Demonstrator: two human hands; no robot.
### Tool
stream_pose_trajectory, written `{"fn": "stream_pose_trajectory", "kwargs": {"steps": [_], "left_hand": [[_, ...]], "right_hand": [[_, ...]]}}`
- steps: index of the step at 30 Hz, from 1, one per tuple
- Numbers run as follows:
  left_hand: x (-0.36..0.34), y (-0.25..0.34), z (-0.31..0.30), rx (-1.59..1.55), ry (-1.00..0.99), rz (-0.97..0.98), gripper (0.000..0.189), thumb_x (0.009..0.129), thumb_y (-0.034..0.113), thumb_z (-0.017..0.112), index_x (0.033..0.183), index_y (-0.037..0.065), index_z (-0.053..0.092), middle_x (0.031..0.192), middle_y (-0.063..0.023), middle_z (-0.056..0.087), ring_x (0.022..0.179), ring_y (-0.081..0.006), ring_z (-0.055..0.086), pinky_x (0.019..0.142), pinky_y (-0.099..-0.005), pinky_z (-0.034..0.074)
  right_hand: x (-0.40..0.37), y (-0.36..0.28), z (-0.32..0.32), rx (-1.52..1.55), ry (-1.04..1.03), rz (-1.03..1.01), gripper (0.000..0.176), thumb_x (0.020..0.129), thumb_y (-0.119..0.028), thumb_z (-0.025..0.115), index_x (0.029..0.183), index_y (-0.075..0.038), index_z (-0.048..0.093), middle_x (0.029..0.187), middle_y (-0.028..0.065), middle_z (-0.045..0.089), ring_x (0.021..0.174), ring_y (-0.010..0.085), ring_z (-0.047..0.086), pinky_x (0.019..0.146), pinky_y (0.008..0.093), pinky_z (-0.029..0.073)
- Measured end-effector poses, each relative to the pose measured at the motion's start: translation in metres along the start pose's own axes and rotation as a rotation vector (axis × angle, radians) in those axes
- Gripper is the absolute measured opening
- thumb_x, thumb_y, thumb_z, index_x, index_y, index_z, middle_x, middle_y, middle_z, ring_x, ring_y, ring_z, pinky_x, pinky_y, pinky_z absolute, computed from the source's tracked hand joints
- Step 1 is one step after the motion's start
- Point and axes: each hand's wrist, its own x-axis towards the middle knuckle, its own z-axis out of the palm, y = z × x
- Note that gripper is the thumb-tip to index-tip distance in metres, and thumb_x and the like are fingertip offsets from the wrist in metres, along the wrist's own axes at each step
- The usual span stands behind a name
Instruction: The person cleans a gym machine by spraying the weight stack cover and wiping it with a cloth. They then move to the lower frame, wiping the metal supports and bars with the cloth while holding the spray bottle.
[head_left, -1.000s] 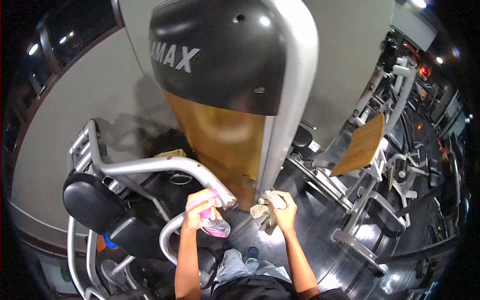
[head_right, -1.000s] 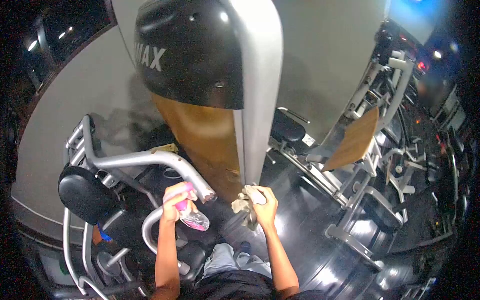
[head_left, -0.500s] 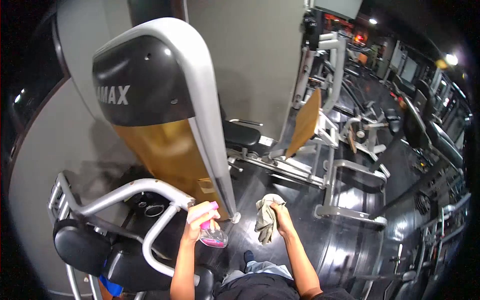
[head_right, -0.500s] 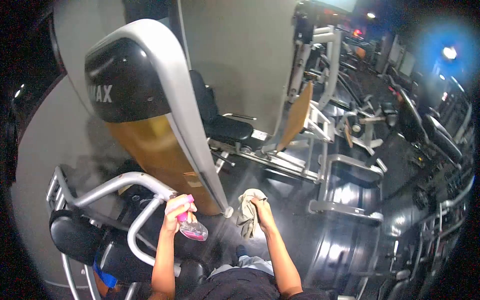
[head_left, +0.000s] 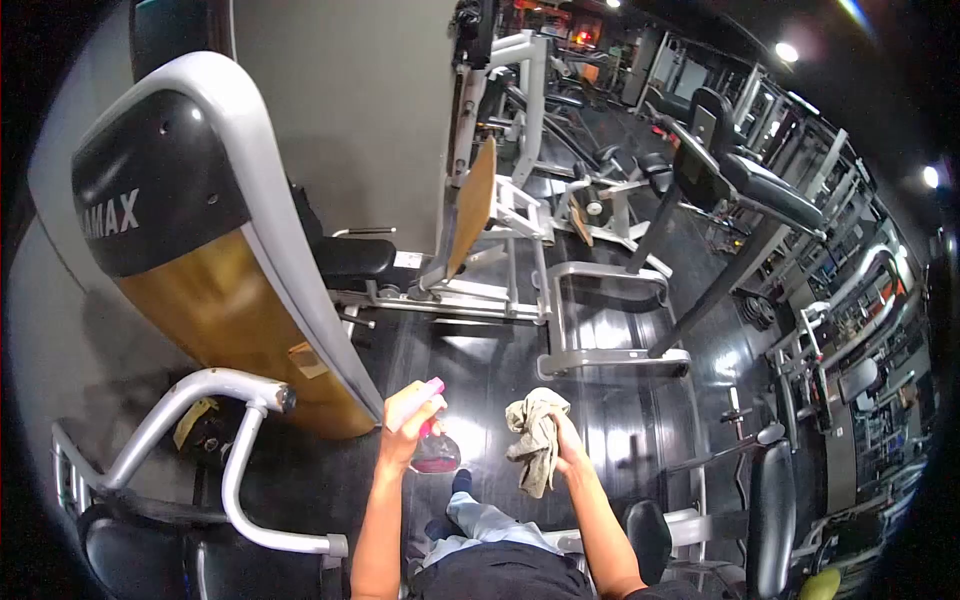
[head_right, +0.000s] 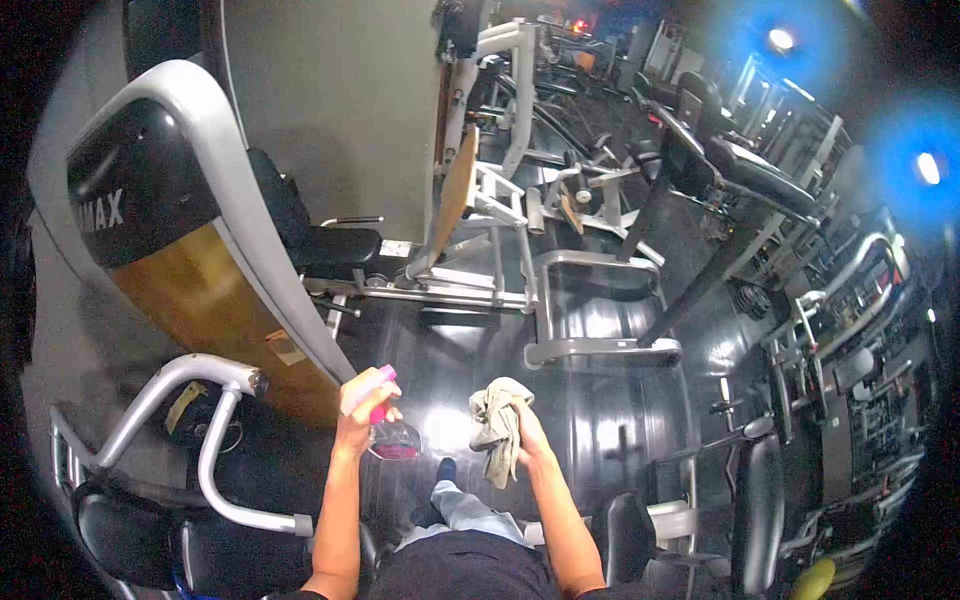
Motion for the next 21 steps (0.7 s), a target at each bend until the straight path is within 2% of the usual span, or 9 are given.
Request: {"fn": "stream_pose_trajectory", "kwargs": {"steps": [3,5,7,11,14,15,17,21], "left_hand": [[0.004,-0.004,0.018,-0.003,-0.035,-0.024,0.013,0.088,0.011,0.063,0.086,-0.001,0.062,0.075,-0.0068,0.062,0.053,-0.0116,0.059,0.05,-0.0235,0.048],[0.011,-0.008,0.025,0.037,-0.073,-0.05,0.013,0.088,0.01,0.062,0.092,-0.003,0.064,0.076,-0.0068,0.062,0.053,-0.0112,0.059,0.05,-0.0229,0.048],[0.018,-0.014,0.032,0.048,-0.1,-0.061,0.015,0.089,0.009,0.062,0.096,-0.003,0.065,0.077,-0.0067,0.063,0.054,-0.0108,0.059,0.05,-0.0226,0.047],[0.042,-0.027,0.047,0.062,-0.119,-0.074,0.021,0.09,0.008,0.061,0.107,-0.003,0.066,0.079,-0.0065,0.063,0.054,-0.0097,0.059,0.049,-0.0222,0.047],[0.067,-0.039,0.058,0.066,-0.121,-0.066,0.021,0.09,0.009,0.062,0.107,-0.002,0.066,0.079,-0.0065,0.064,0.054,-0.0095,0.058,0.049,-0.0222,0.047],[0.078,-0.041,0.063,0.075,-0.123,-0.067,0.021,0.09,0.009,0.062,0.107,-0.002,0.066,0.079,-0.0065,0.064,0.054,-0.0095,0.058,0.049,-0.0222,0.047],[0.102,-0.045,0.073,0.131,-0.116,-0.049,0.02,0.089,0.015,0.061,0.094,-0.004,0.064,0.077,-0.0094,0.063,0.052,-0.0123,0.058,0.05,-0.0248,0.049],[0.156,-0.047,0.092,0.195,-0.067,-0.071,0.021,0.089,0.017,0.061,0.093,-0.003,0.064,0.077,-0.0088,0.063,0.051,-0.012,0.057,0.05,-0.0252,0.05]], "right_hand": [[-0.013,-0.007,-0.013,0.002,0.0,-0.096,0.034,0.093,-0.032,0.054,0.116,-0.007,0.059,0.104,0.0081,0.066,0.09,0.0205,0.066,0.078,0.0372,0.056],[-0.013,-0.01,-0.024,0.046,0.008,-0.11,0.035,0.092,-0.031,0.054,0.116,-0.007,0.058,0.105,0.0083,0.066,0.09,0.0209,0.066,0.077,0.0377,0.056],[-0.021,-0.016,-0.023,0.082,-0.012,-0.146,0.032,0.092,-0.023,0.05,0.115,-0.002,0.058,0.107,0.0105,0.066,0.095,0.0218,0.066,0.084,0.0361,0.054],[-0.018,-0.026,-0.021,0.171,0.068,-0.254,0.034,0.092,-0.023,0.048,0.117,-0.002,0.058,0.109,0.0113,0.065,0.099,0.0237,0.065,0.087,0.0379,0.053],[0.001,-0.041,-0.018,0.255,-0.018,-0.363,0.039,0.093,-0.027,0.048,0.123,-0.003,0.055,0.113,0.0112,0.064,0.102,0.0253,0.064,0.09,0.0401,0.051],[0.011,-0.046,-0.02,0.265,-0.021,-0.363,0.039,0.093,-0.027,0.048,0.123,-0.003,0.055,0.113,0.0112,0.064,0.102,0.0253,0.064,0.09,0.0401,0.051],[0.033,-0.058,-0.022,0.268,0.001,-0.354,0.038,0.091,-0.031,0.054,0.119,-0.007,0.058,0.107,0.0077,0.066,0.098,0.0224,0.064,0.086,0.0382,0.053],[0.076,-0.093,-0.033,0.241,0.071,-0.284,0.039,0.091,-0.03,0.057,0.122,-0.007,0.055,0.107,0.0082,0.065,0.097,0.0215,0.064,0.084,0.0363,0.054]]}}
